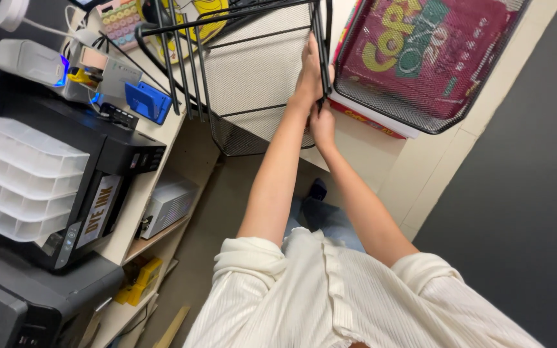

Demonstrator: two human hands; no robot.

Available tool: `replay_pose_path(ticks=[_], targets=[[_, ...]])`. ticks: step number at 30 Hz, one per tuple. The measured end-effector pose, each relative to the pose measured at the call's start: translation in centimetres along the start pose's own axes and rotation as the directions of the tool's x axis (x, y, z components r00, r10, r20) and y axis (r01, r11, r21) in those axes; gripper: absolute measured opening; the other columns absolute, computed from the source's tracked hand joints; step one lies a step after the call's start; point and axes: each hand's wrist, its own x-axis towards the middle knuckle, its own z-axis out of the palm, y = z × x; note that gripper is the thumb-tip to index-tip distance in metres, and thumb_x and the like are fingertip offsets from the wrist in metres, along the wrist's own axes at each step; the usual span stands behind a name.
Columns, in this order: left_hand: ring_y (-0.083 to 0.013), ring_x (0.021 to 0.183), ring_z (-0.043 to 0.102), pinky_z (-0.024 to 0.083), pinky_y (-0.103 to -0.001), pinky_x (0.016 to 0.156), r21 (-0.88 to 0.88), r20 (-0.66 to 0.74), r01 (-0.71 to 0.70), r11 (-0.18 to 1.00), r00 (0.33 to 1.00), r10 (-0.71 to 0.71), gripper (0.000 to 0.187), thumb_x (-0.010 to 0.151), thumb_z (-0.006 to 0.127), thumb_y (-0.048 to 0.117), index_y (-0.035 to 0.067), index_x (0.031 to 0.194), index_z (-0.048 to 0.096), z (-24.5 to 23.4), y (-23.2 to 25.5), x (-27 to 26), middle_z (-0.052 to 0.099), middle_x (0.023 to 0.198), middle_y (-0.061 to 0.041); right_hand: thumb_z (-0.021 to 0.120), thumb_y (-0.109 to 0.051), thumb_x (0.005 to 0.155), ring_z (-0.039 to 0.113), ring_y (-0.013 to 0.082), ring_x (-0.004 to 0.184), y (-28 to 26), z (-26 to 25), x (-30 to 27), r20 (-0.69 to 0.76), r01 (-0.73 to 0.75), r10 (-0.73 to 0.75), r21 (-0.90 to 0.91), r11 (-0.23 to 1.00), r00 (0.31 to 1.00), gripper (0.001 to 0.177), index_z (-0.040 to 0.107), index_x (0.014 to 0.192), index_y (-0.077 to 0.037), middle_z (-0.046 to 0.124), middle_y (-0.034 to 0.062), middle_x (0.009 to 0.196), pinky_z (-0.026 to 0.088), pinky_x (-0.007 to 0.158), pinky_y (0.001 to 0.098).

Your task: The person organizes office supplies by placing a stack of white paper and a pink package of copy paper onto a desk. They then pick up a black wire mesh document tray, place it on the desk, and adjust its position multiple times.

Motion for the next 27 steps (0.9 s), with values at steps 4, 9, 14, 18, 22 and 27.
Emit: replay_pose_path(ticks=[4,9,14,18,22,27], targets=[[-0.0472,0.142,0.038,0.033,-0.046,0.124,-0.088,0.012,-0.023,0.996,1.000,0.024,0.093,0.083,0.061,0.007,-0.012,0.158,0.008,-1.3,0.1,-0.6,0.041,0.148,-0.036,0.052,-0.027,0.107,0.070,0.0321,0.056,-1.1,-0.6,0.0,0.066,-0.042,0.041,0.013,0.999,0.997,0.032,0.053,0.123,0.001,0.069,0.0191,0.069,0.053,0.054,0.0445],[-0.0462,0.150,0.023,0.026,-0.042,0.122,-0.085,0.098,-0.081,0.993,0.991,0.089,0.104,0.080,0.078,0.016,-0.012,0.154,0.011,-6.8,1.9,-4.9,0.017,0.162,-0.036,0.053,-0.028,0.107,0.070,0.0274,0.055,0.9,-0.3,1.8,0.039,-0.010,0.010,-0.003,1.000,0.999,0.033,0.057,0.118,0.003,0.068,0.0164,0.066,0.053,0.054,0.0419],[-0.0190,0.117,0.068,0.054,-0.033,0.104,-0.551,0.159,0.157,0.820,0.984,-0.081,0.031,0.102,0.062,0.008,-0.001,0.131,0.066,-15.7,2.7,-16.3,0.071,0.127,-0.012,0.062,-0.034,0.107,0.069,0.0334,0.068,-1.0,-1.9,2.2,-0.005,0.022,-0.022,-0.057,0.998,1.000,0.040,0.066,0.098,0.004,0.071,0.0190,0.078,0.055,0.066,0.0449],[-0.0172,0.095,0.073,0.061,-0.031,0.088,-0.681,0.002,0.174,0.712,0.972,-0.236,0.017,0.104,0.058,0.002,-0.002,0.112,0.072,-19.2,-5.8,-23.2,0.076,0.103,-0.007,0.063,-0.035,0.103,0.071,0.0338,0.075,-0.8,-3.0,0.8,0.093,-0.108,0.107,0.005,0.994,0.990,0.039,0.067,0.107,0.004,0.073,0.0188,0.084,0.055,0.071,0.0444],[-0.0181,0.101,0.065,0.055,-0.032,0.093,-0.679,-0.276,0.125,0.724,0.870,-0.409,0.019,0.110,0.059,0.006,-0.003,0.126,0.066,-21.7,-13.3,-23.8,0.070,0.112,-0.010,0.071,-0.025,0.099,0.063,0.0373,0.104,-1.9,-3.5,-3.6,-0.128,0.092,-0.122,-0.220,0.971,0.984,0.039,0.062,0.124,0.003,0.068,0.0223,0.113,0.050,0.091,0.0459],[-0.0262,0.135,0.051,0.049,-0.040,0.108,-0.520,-0.284,0.193,0.832,0.880,-0.381,0.064,0.096,0.073,0.014,0.005,0.151,0.042,-23.6,-14.7,-19.9,0.049,0.151,-0.014,0.072,-0.008,0.093,0.046,0.0422,0.128,-11.9,-1.2,-11.1,-0.219,0.239,-0.363,-0.442,0.865,0.906,0.047,0.056,0.136,0.001,0.051,0.0226,0.135,0.036,0.111,0.0496]])
